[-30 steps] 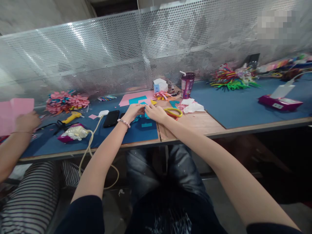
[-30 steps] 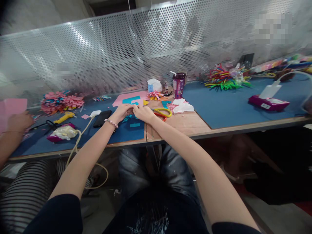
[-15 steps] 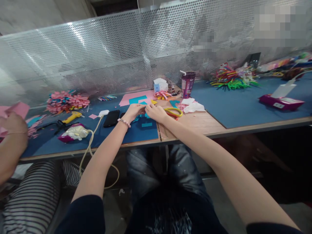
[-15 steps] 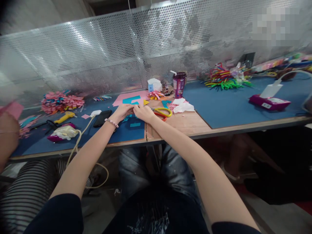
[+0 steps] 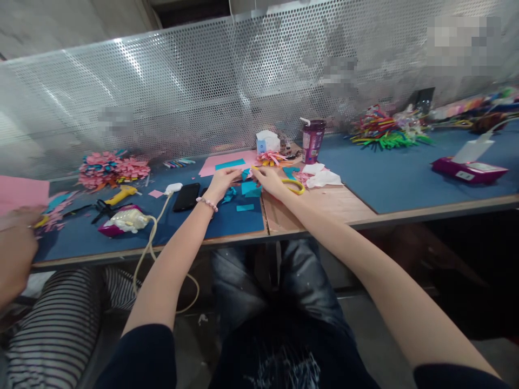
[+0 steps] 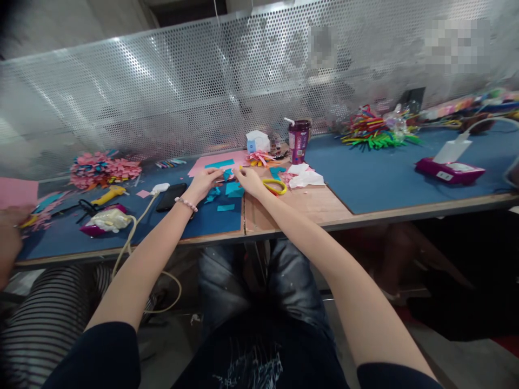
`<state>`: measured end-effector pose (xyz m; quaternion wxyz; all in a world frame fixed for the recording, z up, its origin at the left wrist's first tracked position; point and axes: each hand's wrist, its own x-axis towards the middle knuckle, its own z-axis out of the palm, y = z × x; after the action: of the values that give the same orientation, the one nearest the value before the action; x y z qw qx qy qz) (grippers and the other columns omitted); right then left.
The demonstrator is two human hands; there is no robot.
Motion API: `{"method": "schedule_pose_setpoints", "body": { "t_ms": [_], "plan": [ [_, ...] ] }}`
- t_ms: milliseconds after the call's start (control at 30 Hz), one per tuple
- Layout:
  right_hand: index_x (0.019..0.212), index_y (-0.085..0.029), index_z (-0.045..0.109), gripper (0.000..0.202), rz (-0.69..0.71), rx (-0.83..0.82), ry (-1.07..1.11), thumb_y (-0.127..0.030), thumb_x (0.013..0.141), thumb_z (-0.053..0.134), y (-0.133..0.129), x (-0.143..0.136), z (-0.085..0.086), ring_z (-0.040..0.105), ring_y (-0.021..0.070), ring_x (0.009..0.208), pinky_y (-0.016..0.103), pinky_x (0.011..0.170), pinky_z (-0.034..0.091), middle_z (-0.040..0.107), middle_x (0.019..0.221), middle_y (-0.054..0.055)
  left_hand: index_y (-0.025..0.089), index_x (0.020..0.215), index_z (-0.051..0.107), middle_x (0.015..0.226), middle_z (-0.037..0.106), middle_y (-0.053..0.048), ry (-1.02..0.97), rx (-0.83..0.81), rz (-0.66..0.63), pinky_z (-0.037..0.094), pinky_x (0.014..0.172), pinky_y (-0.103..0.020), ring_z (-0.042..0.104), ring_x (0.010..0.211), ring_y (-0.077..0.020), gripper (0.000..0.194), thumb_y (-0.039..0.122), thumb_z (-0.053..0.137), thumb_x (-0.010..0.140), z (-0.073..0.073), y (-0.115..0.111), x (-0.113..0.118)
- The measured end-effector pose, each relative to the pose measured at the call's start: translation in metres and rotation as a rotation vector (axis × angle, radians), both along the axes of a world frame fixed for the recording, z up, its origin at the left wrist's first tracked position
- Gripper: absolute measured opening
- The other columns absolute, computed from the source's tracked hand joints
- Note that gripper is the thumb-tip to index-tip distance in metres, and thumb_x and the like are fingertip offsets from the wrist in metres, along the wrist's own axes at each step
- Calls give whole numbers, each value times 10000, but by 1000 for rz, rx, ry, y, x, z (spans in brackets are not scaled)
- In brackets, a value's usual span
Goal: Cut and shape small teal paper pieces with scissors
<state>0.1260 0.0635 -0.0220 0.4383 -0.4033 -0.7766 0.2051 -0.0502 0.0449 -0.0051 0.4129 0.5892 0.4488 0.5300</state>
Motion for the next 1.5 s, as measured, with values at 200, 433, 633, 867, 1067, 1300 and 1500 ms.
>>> {"method": "schedule_pose_setpoints", "body": {
  "t_ms": [200,433,633,867,1067,1300,1500],
  "plan": [
    [751,-131,587,370,183,-137,178,-462,884,490,-7,-1,2,525,71,481,155,365,356,623,679,27,146,865,706,822,702,-80,78,61,50,429,530,-208,643,835,-202,344,428,719,668,-2,1,0],
    [760,-123,609,235,251,-220,262,-310,875,523,-5,1,3,532,67,506,128,374,368,584,641,5,150,844,715,823,703,-79,127,97,90,429,553,-222,629,768,-180,363,460,714,656,-4,4,0],
    [744,-121,626,197,247,-249,303,-286,839,574,-4,1,1,521,58,522,114,388,374,592,659,8,147,842,722,791,695,-77,146,123,97,430,556,-224,623,761,-179,364,459,713,656,-5,6,0],
    [773,-138,617,308,207,-318,373,-437,831,578,-7,3,2,519,75,498,136,305,316,617,696,32,149,861,727,804,699,-78,172,147,88,431,576,-227,622,782,-183,366,460,705,668,-2,3,1],
    [805,-153,629,301,232,-354,401,-453,782,641,-7,5,2,485,68,464,150,319,343,600,644,8,153,812,726,752,689,-63,205,161,73,432,587,-242,599,718,-163,331,455,697,680,-1,-1,4],
    [749,-163,611,325,226,-353,403,-477,727,695,-1,7,-4,420,55,391,170,320,326,545,564,-19,150,802,730,713,673,-53,224,177,73,410,561,-239,565,658,-145,320,447,700,687,-2,0,3],
    [731,-157,600,299,207,-327,383,-440,728,697,-2,6,-2,415,57,373,185,320,311,544,564,-18,145,802,729,713,676,-56,224,174,73,405,568,-243,567,655,-144,330,453,703,687,-3,1,2]
  ]
}}
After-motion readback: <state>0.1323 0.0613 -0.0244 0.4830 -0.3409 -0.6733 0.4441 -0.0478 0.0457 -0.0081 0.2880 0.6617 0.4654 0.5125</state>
